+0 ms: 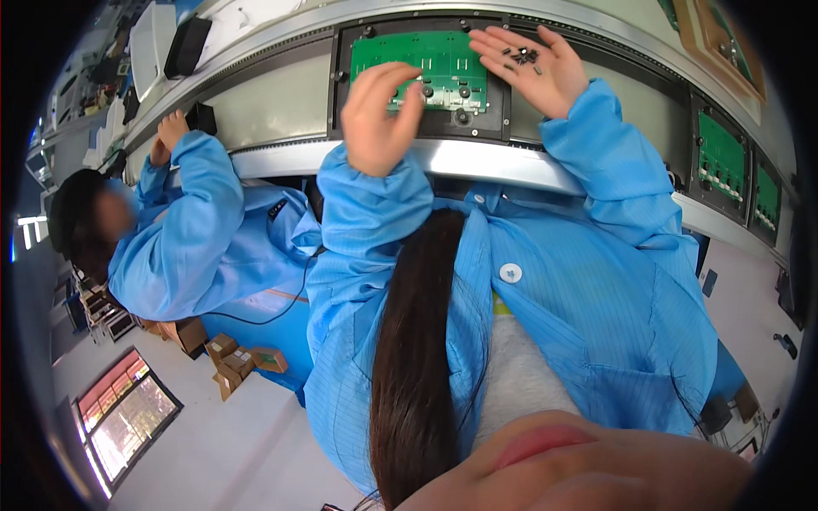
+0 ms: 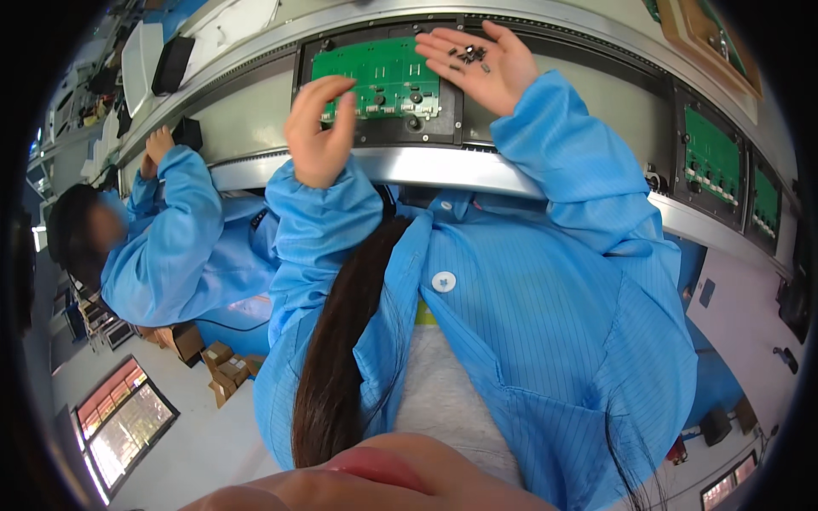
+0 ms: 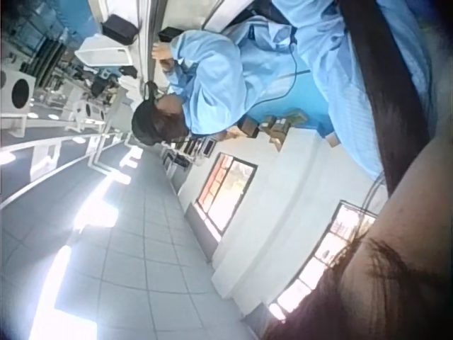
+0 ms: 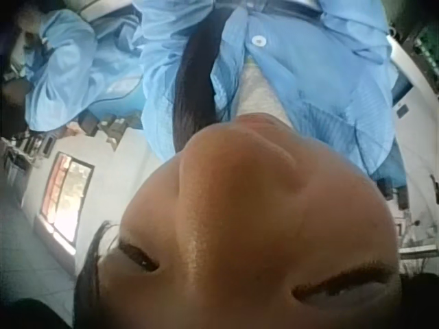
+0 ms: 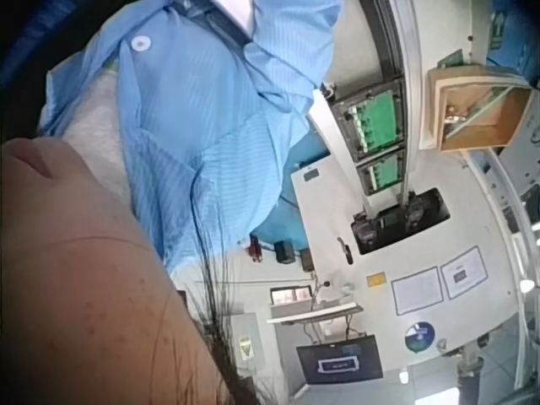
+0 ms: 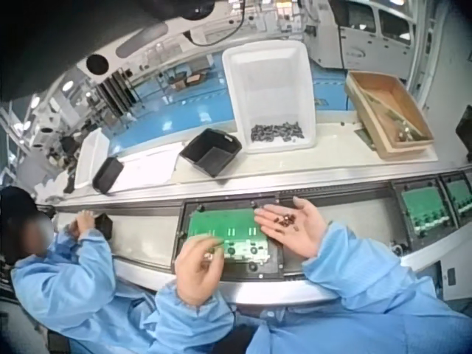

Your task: Manually place small electronic components onto a printed circuit board on an assembly line.

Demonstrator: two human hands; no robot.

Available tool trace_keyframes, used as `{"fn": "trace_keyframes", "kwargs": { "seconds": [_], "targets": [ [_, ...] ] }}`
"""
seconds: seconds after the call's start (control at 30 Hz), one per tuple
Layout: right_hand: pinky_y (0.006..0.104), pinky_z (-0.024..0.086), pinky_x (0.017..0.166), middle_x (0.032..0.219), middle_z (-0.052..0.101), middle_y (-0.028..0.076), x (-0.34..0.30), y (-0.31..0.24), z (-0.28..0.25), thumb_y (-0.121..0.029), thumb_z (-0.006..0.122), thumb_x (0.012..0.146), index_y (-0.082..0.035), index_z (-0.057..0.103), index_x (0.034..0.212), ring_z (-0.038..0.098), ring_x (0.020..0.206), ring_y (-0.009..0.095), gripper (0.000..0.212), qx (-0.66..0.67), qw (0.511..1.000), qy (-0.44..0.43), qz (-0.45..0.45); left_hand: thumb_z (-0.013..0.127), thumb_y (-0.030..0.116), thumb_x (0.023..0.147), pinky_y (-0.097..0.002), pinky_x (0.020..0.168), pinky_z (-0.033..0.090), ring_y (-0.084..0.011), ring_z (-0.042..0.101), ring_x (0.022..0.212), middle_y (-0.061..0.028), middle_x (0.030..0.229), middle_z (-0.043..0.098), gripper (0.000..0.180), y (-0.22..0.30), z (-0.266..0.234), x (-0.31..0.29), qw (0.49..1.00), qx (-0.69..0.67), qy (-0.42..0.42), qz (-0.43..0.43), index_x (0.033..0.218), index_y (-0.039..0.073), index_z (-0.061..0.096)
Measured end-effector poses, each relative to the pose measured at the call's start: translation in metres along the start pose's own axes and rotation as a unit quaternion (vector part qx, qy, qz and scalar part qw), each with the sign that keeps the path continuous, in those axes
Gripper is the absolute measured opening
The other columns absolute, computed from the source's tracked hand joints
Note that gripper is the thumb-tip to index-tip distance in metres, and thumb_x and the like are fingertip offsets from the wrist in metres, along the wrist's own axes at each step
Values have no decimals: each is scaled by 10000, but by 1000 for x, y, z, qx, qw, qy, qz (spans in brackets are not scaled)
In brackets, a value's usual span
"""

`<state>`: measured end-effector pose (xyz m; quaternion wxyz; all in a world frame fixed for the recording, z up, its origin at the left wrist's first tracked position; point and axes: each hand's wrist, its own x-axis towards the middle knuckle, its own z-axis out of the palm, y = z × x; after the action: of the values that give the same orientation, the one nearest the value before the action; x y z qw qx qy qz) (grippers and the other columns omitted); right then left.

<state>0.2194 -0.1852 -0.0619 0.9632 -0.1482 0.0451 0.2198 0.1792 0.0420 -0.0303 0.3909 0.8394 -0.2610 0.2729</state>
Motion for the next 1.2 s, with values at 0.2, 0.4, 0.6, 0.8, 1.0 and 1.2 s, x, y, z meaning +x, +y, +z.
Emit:
{"fn": "trace_keyframes", "kwargs": {
  "seconds": [0.2,0.4,0.6,0.8,1.0,1.2],
  "targets": [
    [452,272,1054,1264,352,326,-1,5,-9,-284,298,916,172,311,1235,366,1196,397,557,36,998,-39,42,635,34,697,-288,674,463,-214,558,762,-48,888,604,199,5,42,24,997,17,-68,21,895,54,637],
    [437,317,1019,1180,427,291,0,15,-4,-317,297,924,170,378,1198,455,1070,344,564,33,996,-43,67,635,55,699,-296,664,464,-219,552,736,-43,854,592,184,5,57,28,991,45,-119,34,883,67,639],
    [420,280,1047,1234,415,274,14,12,-33,-343,284,931,152,316,1252,411,1161,328,591,78,971,-199,110,629,38,700,-274,630,466,-211,556,692,-50,829,596,175,2,58,26,989,32,-144,17,874,53,642],
    [405,236,1080,1322,328,295,2,10,-2,-338,293,931,144,249,1291,310,1270,350,603,-11,997,1,72,620,-7,710,-235,581,466,-169,564,619,-60,766,621,140,9,39,20,989,-58,-101,-95,846,16,646],
    [395,205,1097,1360,258,303,0,4,5,-318,305,929,139,216,1302,245,1303,359,597,-16,999,20,26,618,-25,725,-216,568,464,-135,565,591,-66,717,635,85,-10,11,1,976,-88,-83,-180,805,-8,644],
    [395,197,1102,1361,256,299,4,1,3,-294,307,930,136,217,1302,256,1296,362,575,-32,999,25,-8,625,-7,744,-213,583,465,-131,566,597,-67,713,639,76,-27,-8,-11,950,-99,-77,-285,817,-14,649]
  ]
}}
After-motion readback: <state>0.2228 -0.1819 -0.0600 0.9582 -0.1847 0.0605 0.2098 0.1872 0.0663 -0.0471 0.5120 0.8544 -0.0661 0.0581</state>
